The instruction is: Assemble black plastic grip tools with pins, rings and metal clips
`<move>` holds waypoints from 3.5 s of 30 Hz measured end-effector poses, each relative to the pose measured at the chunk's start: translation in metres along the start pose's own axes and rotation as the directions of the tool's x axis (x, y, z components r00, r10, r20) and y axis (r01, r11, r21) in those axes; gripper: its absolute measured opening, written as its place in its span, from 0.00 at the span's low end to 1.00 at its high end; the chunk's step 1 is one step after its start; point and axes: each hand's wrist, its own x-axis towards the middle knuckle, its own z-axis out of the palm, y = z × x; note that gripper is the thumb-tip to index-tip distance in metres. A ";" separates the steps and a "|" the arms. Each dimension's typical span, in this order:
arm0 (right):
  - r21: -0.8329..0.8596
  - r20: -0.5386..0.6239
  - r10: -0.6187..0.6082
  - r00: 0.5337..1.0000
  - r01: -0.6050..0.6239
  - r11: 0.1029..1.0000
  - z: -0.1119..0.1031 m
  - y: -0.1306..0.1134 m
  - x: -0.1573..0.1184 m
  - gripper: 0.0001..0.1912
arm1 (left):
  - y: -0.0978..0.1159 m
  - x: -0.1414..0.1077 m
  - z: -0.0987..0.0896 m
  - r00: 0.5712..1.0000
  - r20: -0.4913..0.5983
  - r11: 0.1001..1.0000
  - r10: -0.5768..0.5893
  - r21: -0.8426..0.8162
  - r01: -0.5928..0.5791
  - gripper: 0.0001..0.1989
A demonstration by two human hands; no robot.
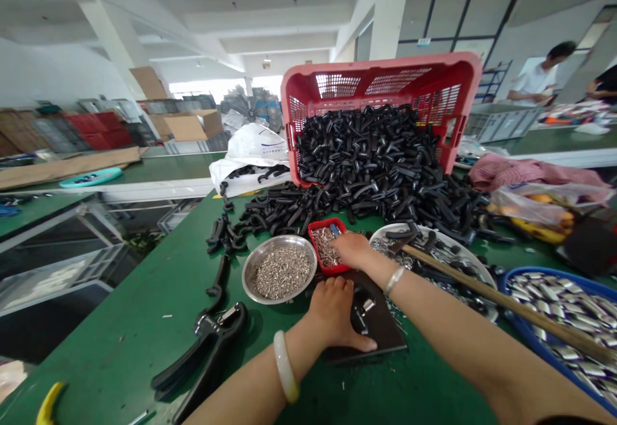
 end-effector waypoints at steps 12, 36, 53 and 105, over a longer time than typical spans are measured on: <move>-0.009 -0.001 -0.041 0.999 0.041 0.999 0.024 0.026 0.020 0.09 | -0.045 0.026 -0.027 0.959 -0.200 0.978 -0.201 -0.098 0.184 0.22; 0.210 -0.243 -0.038 0.969 0.090 0.973 0.017 0.038 -0.036 0.14 | -0.064 0.098 -0.017 0.978 0.010 0.972 -0.210 0.112 0.207 0.11; 0.196 -0.091 -0.040 0.995 0.057 0.979 0.045 0.039 -0.115 0.15 | -0.030 -0.001 -0.007 0.991 -0.073 0.962 -0.114 -0.259 0.092 0.11; 0.331 -0.142 0.348 0.927 -0.287 0.899 0.009 0.134 -0.242 0.19 | -0.021 -0.011 0.009 0.999 -0.028 0.996 0.021 -0.089 -0.023 0.51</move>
